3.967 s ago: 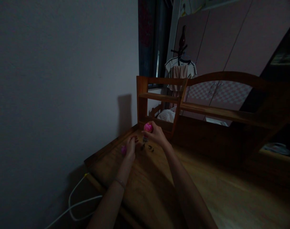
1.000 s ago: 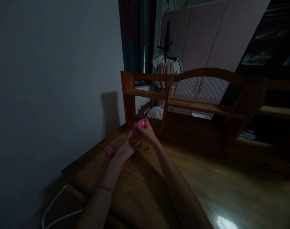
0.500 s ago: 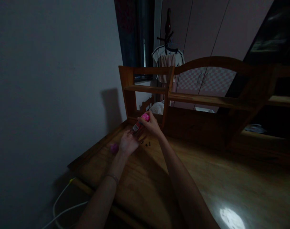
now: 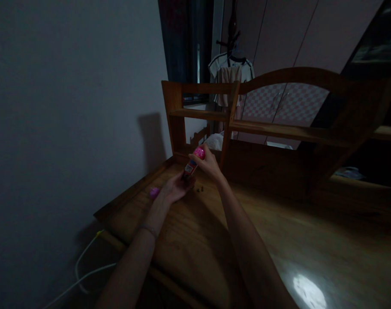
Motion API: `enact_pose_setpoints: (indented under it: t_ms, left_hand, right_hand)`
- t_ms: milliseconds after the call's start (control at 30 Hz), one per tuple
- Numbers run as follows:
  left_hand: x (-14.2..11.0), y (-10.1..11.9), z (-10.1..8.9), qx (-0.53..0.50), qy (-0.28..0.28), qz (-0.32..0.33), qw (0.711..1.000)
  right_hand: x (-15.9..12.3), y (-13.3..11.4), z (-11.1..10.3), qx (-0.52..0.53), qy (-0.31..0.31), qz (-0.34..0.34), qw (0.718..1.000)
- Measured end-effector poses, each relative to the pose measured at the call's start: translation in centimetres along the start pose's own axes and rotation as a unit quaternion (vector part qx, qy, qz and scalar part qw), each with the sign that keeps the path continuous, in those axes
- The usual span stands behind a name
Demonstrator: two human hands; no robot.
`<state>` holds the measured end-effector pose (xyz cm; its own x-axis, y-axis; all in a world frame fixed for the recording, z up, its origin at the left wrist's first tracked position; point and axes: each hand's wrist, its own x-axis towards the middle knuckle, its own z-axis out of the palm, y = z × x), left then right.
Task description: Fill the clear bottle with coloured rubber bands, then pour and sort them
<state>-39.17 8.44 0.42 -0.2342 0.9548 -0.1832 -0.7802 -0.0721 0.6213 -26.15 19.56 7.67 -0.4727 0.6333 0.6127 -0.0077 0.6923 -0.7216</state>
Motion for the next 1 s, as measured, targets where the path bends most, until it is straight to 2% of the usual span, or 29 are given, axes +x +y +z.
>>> enact_pose_setpoints:
  t_ms: [100, 333, 600, 833, 1000]
  left_hand:
    - [0.2, -0.1, -0.1, 0.011, 0.023, 0.010, 1.000]
    - [0.2, -0.4, 0.2, 0.033, 0.035, 0.017, 0.999]
    - [0.7, -1.2, -0.4, 0.100, 0.090, 0.093, 0.986]
    - [0.5, -1.2, -1.6, 0.209, 0.147, 0.173, 0.951]
    - [0.2, -1.1, -1.0, 0.196, 0.148, 0.186, 0.951]
  right_hand:
    - [0.0, 0.1, -0.2, 0.003, -0.003, -0.001, 1.000]
    - [0.0, 0.0, -0.3, -0.004, -0.005, -0.022, 1.000]
    - [0.0, -0.3, -1.2, -0.038, -0.015, -0.059, 0.997]
    - [0.2, -1.4, -2.0, -0.048, -0.015, -0.086, 0.995]
    - [0.3, -1.4, -1.9, -0.014, 0.002, -0.064, 0.998]
